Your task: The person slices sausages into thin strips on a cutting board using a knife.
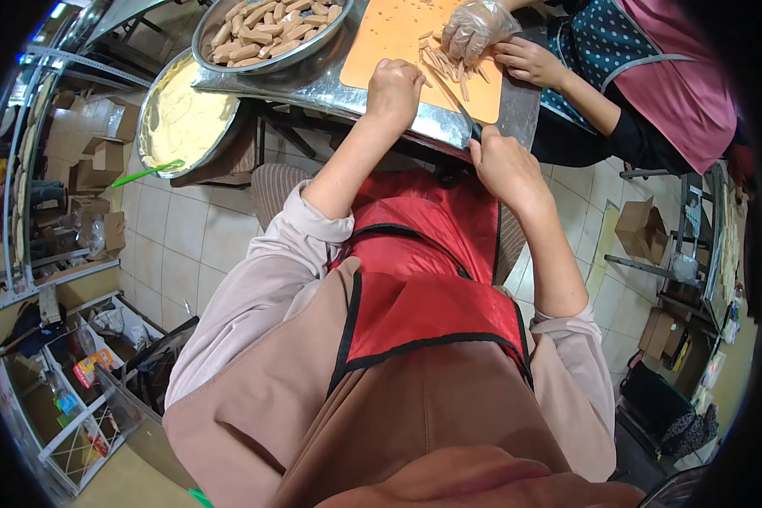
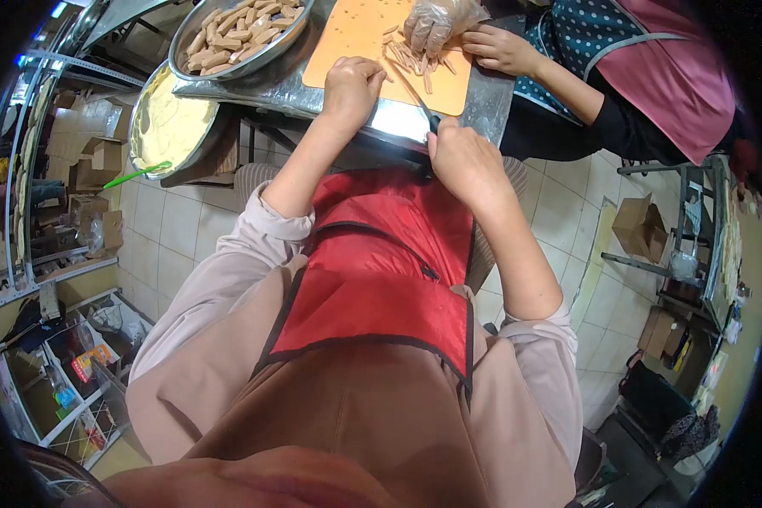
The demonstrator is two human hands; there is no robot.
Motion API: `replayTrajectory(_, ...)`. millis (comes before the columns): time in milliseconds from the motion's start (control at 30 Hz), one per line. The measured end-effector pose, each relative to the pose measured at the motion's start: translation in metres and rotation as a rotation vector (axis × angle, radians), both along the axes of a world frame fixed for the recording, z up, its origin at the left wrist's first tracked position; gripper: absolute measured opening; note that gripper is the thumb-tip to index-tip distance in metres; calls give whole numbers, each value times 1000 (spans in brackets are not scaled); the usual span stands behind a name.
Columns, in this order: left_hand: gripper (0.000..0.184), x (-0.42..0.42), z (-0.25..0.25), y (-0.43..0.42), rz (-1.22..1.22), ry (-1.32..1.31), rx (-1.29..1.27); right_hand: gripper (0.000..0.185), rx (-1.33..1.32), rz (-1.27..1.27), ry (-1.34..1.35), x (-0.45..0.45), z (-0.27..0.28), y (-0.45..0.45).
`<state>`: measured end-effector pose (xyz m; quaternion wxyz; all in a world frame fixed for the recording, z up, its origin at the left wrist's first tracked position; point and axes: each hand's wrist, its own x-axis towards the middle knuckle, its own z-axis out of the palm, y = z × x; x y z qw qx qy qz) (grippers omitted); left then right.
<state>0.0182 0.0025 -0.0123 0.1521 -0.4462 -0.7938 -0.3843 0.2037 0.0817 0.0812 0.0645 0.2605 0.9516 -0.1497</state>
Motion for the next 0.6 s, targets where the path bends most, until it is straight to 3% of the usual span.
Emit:
replayTrajectory(200, 8, 1, -1, 1, 14, -20, 15, 31, -10, 43, -39, -1, 6, -6)
replayTrajectory(400, 7, 2, 1, 4, 26, 3, -22, 30, 4, 101, 66, -19, -24, 5)
replayTrajectory(600, 7, 0, 4, 4, 51, 3, -89, 30, 12, 72, -5, 9, 4, -1)
